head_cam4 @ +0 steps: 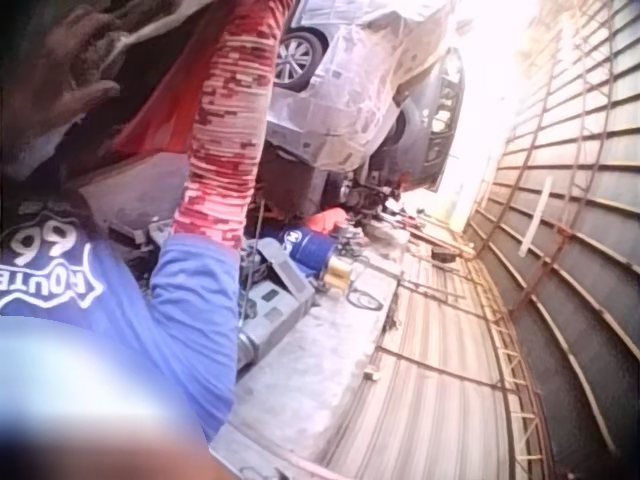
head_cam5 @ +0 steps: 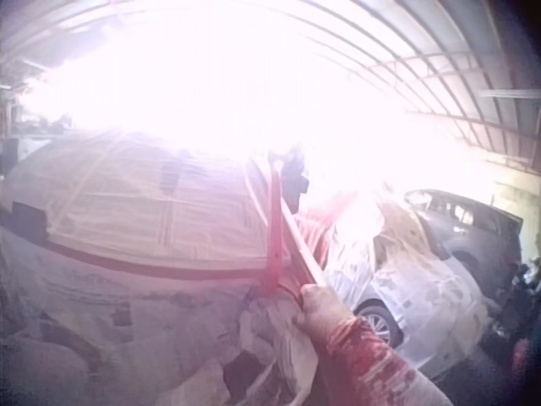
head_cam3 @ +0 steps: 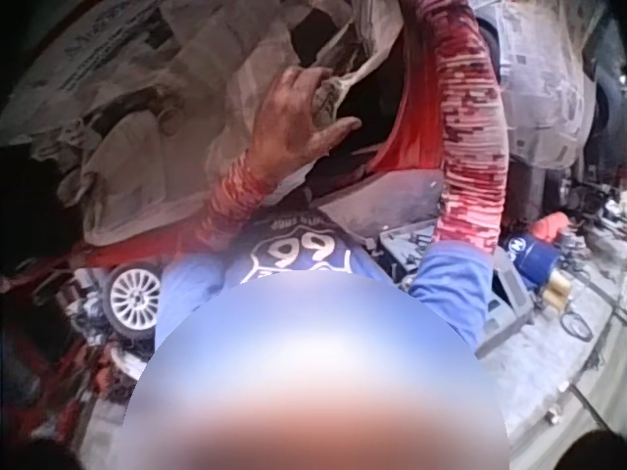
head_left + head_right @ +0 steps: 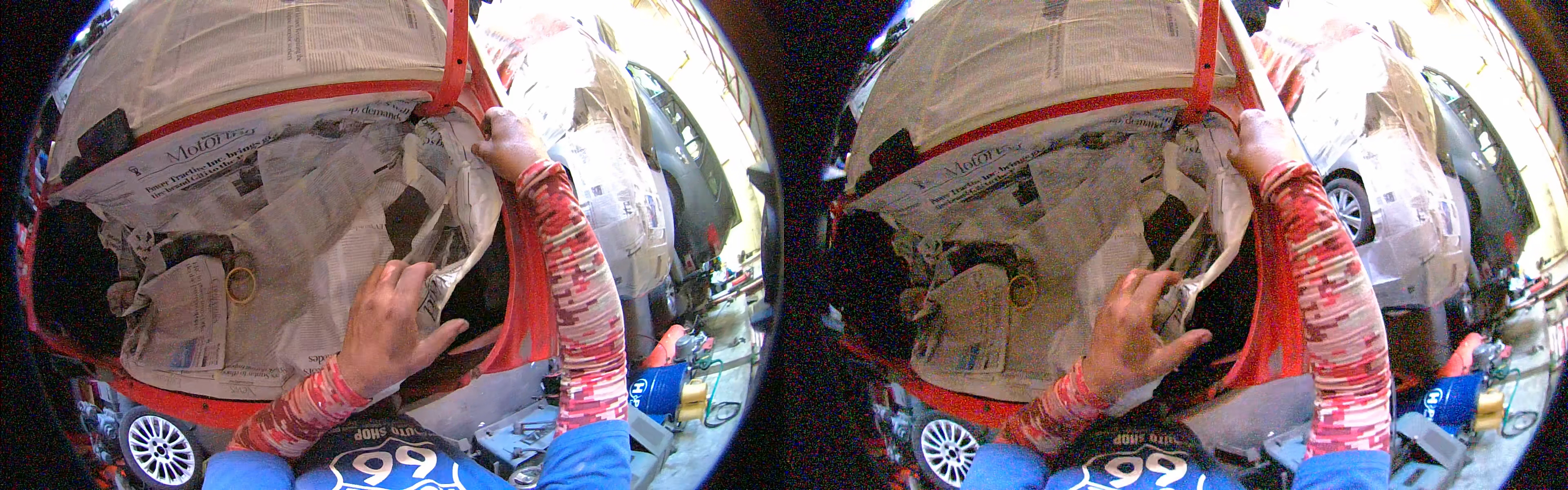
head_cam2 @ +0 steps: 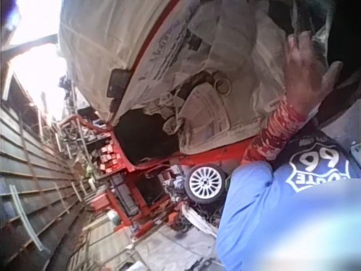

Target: The person applies newspaper and masking tape to the interior of a red car trunk. They smooth newspaper sheets along the trunk edges and apply strips of masking tape to secure the paper in place.

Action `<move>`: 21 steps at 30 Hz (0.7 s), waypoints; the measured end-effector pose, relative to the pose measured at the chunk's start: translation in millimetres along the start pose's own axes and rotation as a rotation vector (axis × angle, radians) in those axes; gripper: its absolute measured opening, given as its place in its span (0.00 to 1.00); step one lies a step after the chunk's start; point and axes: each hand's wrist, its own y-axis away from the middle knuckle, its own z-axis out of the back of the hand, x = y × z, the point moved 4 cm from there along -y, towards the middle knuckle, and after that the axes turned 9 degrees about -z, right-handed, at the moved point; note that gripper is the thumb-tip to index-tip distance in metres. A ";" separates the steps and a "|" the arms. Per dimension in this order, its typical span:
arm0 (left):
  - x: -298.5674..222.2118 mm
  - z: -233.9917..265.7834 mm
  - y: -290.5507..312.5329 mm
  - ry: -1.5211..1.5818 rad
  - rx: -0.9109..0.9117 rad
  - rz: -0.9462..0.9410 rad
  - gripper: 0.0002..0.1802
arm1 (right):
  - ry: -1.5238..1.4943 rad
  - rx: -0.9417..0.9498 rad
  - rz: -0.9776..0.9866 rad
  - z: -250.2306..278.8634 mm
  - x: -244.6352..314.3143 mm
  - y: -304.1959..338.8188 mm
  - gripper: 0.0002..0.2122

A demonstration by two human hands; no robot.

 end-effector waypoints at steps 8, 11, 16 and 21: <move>-11.2 -12.1 12.0 -0.207 -0.074 -0.029 0.26 | -0.026 -0.019 -0.016 -9.9 -7.1 -17.9 0.18; -20.1 -13.7 16.1 -0.135 -0.172 -0.048 0.26 | -0.006 -0.030 -0.001 -10.8 -7.8 -19.9 0.18; -31.3 -25.1 14.6 -0.024 -0.084 -0.142 0.31 | 0.026 0.008 0.006 -11.6 -6.4 -23.6 0.19; -42.2 -38.4 10.1 -0.057 -0.022 -0.155 0.35 | 0.013 -0.051 0.040 -15.3 -8.2 -24.8 0.18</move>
